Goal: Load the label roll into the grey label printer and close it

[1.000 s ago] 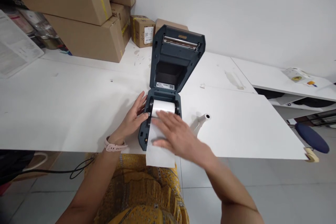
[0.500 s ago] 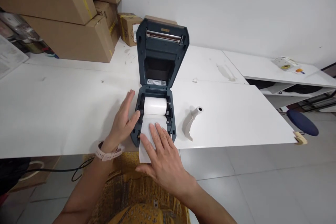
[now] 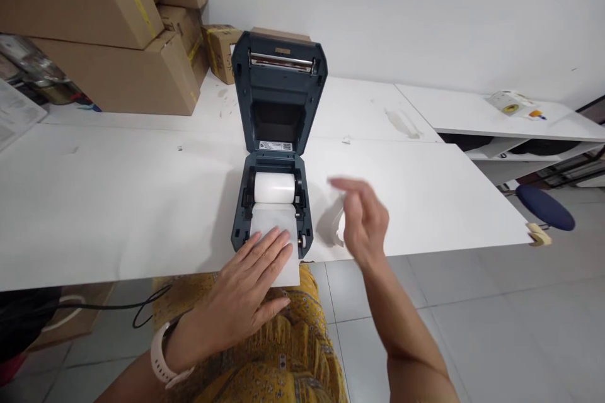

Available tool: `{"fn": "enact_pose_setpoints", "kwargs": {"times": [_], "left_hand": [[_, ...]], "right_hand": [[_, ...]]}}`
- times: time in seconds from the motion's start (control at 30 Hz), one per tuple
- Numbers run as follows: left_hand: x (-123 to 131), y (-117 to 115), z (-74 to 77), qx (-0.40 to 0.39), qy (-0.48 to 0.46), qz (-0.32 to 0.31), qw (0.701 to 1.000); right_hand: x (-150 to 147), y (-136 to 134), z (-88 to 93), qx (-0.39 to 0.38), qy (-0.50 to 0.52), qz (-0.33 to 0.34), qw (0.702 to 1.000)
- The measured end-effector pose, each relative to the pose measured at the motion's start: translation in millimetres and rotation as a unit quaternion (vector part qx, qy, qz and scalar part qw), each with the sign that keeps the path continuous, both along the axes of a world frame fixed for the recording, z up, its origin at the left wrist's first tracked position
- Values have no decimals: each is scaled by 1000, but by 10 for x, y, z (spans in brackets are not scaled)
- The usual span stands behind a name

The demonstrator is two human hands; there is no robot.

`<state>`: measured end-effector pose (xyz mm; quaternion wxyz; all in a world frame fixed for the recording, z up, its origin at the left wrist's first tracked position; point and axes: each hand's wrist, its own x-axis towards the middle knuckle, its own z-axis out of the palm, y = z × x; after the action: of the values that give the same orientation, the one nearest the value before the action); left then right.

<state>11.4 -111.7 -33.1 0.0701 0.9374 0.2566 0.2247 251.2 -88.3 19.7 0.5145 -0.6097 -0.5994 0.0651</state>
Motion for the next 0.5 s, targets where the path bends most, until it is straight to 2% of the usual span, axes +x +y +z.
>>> {"fn": "enact_pose_setpoints", "kwargs": {"times": [0.03,0.17,0.27,0.3,0.37,0.43,0.5], "left_hand": [[0,-53,-12,13,6,10,1000],[23,-204,-62,57,29,41,997],[21,-282,-68,77,22,39,996],[12,-307,-57,77,14,35,996],[-24,-355,-15,55,-8,19,998],[-89,-403,38,0,-46,2,999],[-182,-443,81,-67,-118,-6,991]], "right_hand": [[70,244,86,2,15,3,1000],[173,1315,451,-52,25,125,990],[89,1833,636,-74,50,196,976],[52,1900,655,-67,63,211,973],[-12,1864,613,-25,104,226,968],[-54,1624,469,39,155,231,960],[-82,1232,255,92,179,241,949]]}}
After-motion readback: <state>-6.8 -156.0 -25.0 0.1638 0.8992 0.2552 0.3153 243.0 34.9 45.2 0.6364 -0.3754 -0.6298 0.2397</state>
